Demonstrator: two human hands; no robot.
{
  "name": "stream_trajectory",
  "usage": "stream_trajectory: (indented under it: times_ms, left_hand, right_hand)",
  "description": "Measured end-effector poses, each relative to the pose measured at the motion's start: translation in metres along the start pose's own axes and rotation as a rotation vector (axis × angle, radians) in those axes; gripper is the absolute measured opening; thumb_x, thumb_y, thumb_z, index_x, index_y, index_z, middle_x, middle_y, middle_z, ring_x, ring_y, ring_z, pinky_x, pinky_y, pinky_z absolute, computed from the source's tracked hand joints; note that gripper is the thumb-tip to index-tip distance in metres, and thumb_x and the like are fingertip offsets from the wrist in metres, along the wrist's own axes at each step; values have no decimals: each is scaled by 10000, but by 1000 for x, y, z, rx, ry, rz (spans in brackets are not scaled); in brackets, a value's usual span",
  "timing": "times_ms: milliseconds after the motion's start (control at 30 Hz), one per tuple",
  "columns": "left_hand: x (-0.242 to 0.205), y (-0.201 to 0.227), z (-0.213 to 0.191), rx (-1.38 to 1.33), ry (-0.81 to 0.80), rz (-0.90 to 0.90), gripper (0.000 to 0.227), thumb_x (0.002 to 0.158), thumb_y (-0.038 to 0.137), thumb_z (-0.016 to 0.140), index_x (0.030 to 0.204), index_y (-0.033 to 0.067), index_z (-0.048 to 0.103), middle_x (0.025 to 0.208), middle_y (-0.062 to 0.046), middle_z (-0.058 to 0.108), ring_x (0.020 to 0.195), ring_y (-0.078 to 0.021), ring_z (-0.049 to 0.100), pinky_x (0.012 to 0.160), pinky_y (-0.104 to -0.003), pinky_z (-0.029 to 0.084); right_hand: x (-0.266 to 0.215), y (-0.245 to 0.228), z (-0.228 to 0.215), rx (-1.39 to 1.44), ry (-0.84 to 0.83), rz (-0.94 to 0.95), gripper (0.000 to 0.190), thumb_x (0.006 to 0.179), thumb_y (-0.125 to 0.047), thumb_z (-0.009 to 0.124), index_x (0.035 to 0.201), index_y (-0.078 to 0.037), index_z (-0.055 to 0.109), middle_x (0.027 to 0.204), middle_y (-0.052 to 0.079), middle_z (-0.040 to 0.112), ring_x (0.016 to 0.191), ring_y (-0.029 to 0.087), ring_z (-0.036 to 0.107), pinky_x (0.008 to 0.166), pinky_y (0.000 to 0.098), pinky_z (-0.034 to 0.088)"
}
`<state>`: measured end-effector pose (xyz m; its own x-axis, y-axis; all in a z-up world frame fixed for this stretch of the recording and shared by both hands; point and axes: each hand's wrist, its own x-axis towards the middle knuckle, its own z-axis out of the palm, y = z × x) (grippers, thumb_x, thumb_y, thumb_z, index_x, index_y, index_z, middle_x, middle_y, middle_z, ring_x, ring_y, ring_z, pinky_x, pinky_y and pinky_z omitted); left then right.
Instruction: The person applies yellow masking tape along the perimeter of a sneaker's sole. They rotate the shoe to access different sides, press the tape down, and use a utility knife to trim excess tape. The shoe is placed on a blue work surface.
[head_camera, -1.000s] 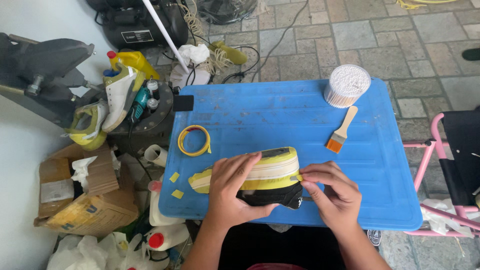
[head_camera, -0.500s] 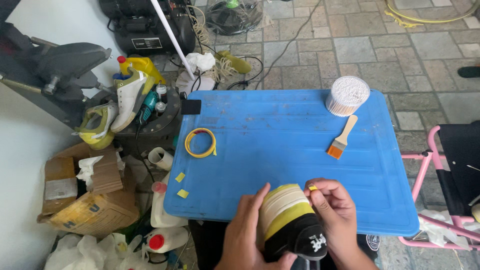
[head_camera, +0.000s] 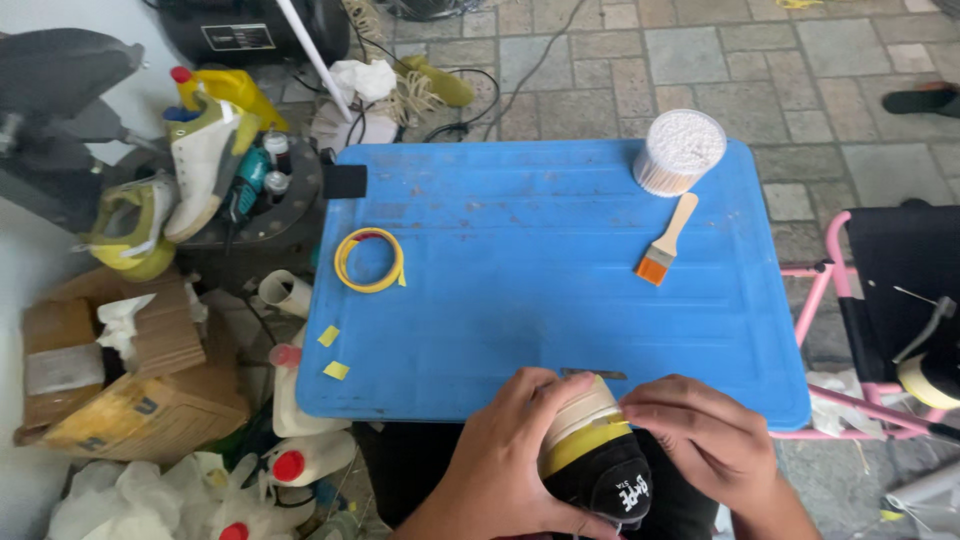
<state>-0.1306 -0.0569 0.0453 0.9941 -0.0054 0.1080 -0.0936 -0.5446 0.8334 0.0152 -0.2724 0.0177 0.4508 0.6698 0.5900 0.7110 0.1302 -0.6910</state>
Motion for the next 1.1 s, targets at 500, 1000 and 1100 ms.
stream_trajectory:
  times_ms: [500,1000,1100]
  left_hand:
    - [25,-2,12,58,123,168,993,636,755,850,1351,95,646,1212,-73,637,1043,-254,729,879,-376,602]
    - [25,-11,11,10,82,159,1000,670,778,815,1361,80,624,1229,-87,643,1045,-248,745,855,-361,619]
    - [24,-11,11,14,76,161,984,677,775,817,1326,64,613,1185,-89,642,1061,-249,745,869,-365,617]
  right_hand:
    - [17,-26,-30,-239,-238,-73,396,754,-149,728,1123,-6,737,1113,122,744,1021,284,756,841,384,618]
    - [6,-21,-31,-364,-240,-29,428,705,-129,703,1122,-40,746,1126,81,758,1014,247,746,840,369,590]
    - [5,-18,-30,-316,-214,-13,439,685,-94,710,1117,-20,740,1107,98,756,956,247,752,800,360,601]
